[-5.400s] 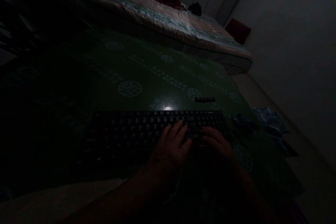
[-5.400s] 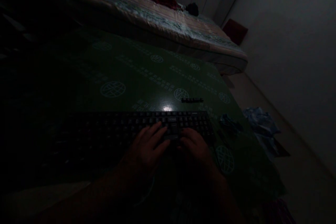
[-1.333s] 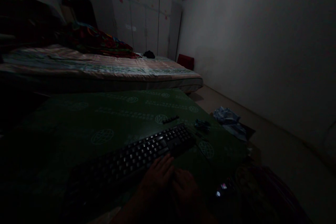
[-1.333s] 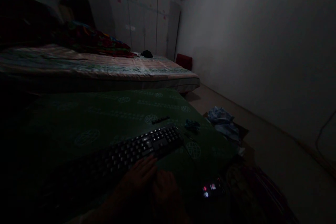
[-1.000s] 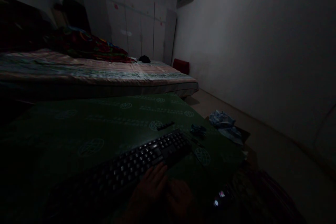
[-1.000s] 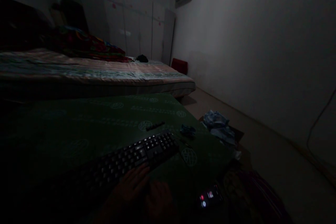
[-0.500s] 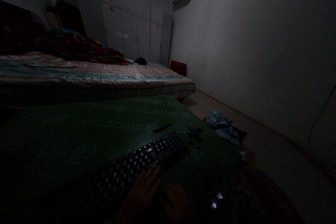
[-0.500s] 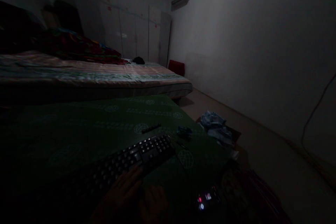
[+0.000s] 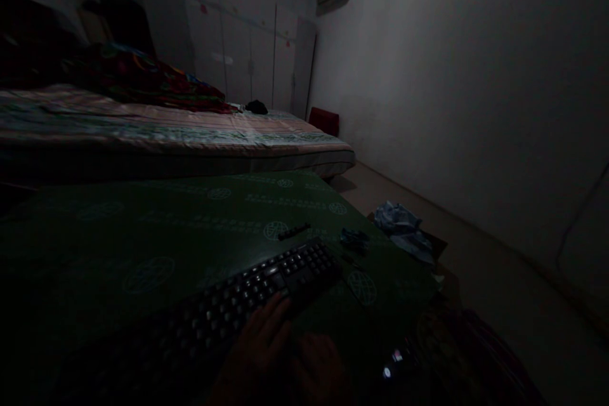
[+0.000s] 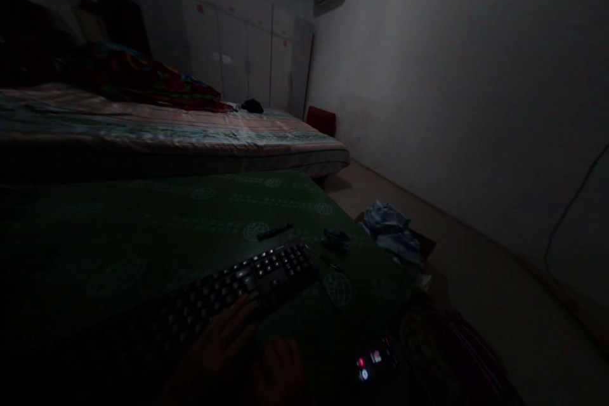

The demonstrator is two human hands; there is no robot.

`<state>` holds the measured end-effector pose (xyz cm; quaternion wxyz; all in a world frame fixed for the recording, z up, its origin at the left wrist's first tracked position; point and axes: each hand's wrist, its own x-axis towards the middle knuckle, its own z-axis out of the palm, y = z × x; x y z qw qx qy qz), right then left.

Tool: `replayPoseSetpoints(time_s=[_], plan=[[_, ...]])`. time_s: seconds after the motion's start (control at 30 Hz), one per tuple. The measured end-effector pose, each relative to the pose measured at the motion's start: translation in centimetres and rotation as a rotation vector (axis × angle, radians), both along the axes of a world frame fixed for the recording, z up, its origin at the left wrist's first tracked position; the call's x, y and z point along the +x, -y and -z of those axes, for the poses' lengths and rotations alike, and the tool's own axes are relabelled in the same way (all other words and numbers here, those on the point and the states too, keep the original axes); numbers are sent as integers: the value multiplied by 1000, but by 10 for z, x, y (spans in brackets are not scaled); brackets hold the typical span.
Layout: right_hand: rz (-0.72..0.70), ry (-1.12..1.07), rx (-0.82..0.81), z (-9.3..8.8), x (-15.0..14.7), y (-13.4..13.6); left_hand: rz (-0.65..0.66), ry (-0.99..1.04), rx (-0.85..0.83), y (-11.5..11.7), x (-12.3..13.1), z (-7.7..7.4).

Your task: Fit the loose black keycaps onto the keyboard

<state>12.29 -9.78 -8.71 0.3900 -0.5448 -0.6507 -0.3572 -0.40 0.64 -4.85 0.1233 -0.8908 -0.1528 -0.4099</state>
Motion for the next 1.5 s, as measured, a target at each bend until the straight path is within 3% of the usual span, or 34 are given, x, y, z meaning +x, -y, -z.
replayPoseSetpoints(time_s=[0.2, 0.37, 0.6, 0.7, 0.83, 1.03, 1.23, 1.5], plan=[[-14, 31, -86, -17, 1, 9, 22, 3, 12, -3, -1, -1], [-5, 80, -51, -33, 3, 10, 30, -7, 48, -5, -3, -7], [77, -113, 39, -8, -13, 3, 22, -80, 109, -5, -10, -21], [53, -76, 16, -3, -9, 5, 33, -122, 93, -4, -12, -21], [-16, 57, -37, -9, -1, 7, 35, -78, 76, -1, -10, -22], [70, -113, -5, -13, -12, 11, 3, -45, 30, 6, -5, -18], [-72, 177, -164, -21, 13, 24, -33, -47, 16, 8, -4, -15], [-88, 234, -259, -24, 20, 31, -6, -74, -6, 18, -4, -22]])
